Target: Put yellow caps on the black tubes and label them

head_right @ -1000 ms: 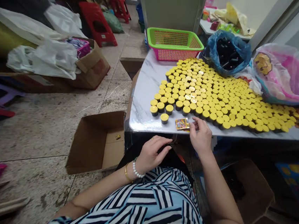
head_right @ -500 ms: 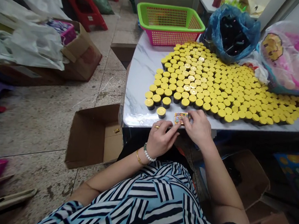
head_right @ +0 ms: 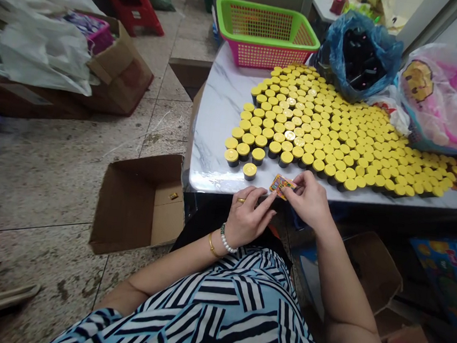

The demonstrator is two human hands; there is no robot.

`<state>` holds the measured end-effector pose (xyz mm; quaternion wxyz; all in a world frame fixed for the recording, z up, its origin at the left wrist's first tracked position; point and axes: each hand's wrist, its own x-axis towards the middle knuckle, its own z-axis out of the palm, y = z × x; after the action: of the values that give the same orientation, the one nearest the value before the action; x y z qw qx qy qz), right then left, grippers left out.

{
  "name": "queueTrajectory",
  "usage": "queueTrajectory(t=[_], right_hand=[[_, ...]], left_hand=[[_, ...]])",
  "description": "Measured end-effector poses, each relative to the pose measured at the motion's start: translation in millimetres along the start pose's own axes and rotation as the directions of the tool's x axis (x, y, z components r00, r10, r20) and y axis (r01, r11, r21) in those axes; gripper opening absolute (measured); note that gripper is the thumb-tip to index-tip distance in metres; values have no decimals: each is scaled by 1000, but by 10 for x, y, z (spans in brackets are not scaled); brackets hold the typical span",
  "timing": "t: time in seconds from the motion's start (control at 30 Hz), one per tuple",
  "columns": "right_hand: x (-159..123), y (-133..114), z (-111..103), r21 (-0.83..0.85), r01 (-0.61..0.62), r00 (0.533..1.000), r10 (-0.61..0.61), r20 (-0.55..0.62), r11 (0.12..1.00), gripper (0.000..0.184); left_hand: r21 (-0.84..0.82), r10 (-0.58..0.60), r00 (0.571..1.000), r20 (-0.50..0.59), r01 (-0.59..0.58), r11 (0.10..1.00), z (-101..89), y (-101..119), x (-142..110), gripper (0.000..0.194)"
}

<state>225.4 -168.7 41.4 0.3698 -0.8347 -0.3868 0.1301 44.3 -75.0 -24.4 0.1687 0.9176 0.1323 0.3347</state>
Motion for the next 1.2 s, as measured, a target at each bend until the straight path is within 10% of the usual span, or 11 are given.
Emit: queueTrajectory(t=[0.3, 0.47, 0.7, 0.87, 1.2], right_hand=[[-195, -88, 178, 774, -282, 933, 349, 85, 567, 49], [-407, 16, 250, 636, -330, 944, 266, 197, 698, 41], [-411, 121, 124, 77, 30, 947, -4, -321, 997, 27], [-215, 45, 315, -390, 240, 851, -386, -356, 889, 37], [-100, 37, 185, -382, 289, 911, -375, -171, 878, 44]], left_hand=[[-149, 2, 995, -101, -17, 989, -127, 48, -14, 46], [-140, 8, 996, -85, -19, 990, -103, 48, -21, 37], [-157, -14, 998, -56, 5, 988, -63, 33, -18, 40], [-221, -38, 996, -81, 19, 975, -60, 98, -9, 38], [-241, -63, 995, -75, 43, 970, -115, 22, -181, 31]])
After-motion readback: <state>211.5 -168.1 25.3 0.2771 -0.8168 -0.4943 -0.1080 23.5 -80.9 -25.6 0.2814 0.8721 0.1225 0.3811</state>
